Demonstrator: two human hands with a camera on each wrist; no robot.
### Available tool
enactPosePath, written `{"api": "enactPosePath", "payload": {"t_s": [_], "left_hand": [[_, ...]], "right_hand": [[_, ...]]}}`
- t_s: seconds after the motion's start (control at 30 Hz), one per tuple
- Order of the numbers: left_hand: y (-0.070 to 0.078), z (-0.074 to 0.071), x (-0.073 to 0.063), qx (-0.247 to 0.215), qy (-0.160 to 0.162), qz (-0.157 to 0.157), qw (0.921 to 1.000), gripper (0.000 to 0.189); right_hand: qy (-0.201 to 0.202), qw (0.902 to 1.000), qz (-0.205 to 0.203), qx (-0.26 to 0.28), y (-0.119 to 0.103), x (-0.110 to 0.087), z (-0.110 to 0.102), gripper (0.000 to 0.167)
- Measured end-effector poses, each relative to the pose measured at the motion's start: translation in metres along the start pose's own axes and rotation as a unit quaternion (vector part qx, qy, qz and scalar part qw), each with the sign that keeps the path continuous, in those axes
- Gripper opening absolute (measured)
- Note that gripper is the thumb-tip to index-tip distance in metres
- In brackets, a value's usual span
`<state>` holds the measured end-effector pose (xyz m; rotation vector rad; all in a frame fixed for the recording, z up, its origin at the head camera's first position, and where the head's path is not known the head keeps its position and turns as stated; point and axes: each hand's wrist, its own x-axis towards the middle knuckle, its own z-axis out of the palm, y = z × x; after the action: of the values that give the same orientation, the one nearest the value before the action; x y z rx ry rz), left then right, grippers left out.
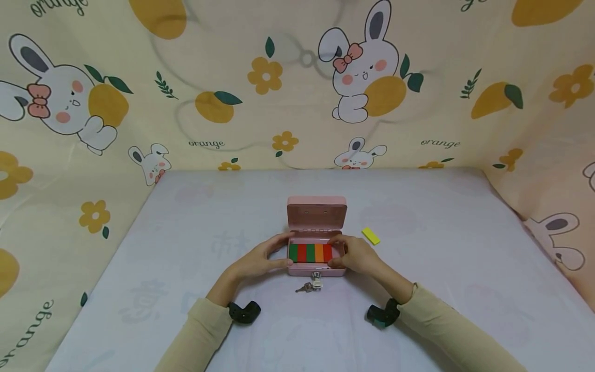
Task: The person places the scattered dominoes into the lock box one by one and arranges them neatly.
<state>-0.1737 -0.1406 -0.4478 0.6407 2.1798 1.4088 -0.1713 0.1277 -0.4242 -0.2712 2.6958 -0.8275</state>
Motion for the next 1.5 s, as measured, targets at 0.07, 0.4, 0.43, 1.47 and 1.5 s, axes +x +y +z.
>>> {"api": "enactPosePath", "payload": {"t_s": [0.07, 0.4, 0.43, 1.47, 1.5], "left_hand": [[0.0, 0.0, 0.0, 0.002, 0.001, 0.0, 1.0, 0.07], [0.0, 0.0, 0.0, 0.001, -0.001, 0.0, 1.0, 0.07], [0.0, 0.0, 0.0, 0.002, -0.001, 0.001, 1.0, 0.07], [-0.001, -0.001, 0.0, 0.001, 0.002, -0.004, 1.0, 0.071], [-0.001, -0.001, 0.0, 0.001, 0.002, -0.001, 1.0, 0.071]], "right_hand": [[0.0, 1.0, 0.001, 0.001, 0.0, 0.0, 0.0, 0.05], [-0.002, 1.0, -0.007, 0.007, 0.002, 0.0, -0.001, 0.051], [-0.003, 0.9999, -0.009, 0.006, 0.002, 0.0, -0.001, 0.051], [0.021, 0.9874, -0.141, 0.068, 0.022, -0.01, -0.025, 0.036], [0.022, 0.9872, -0.143, 0.065, 0.023, -0.011, -0.026, 0.035]]}}
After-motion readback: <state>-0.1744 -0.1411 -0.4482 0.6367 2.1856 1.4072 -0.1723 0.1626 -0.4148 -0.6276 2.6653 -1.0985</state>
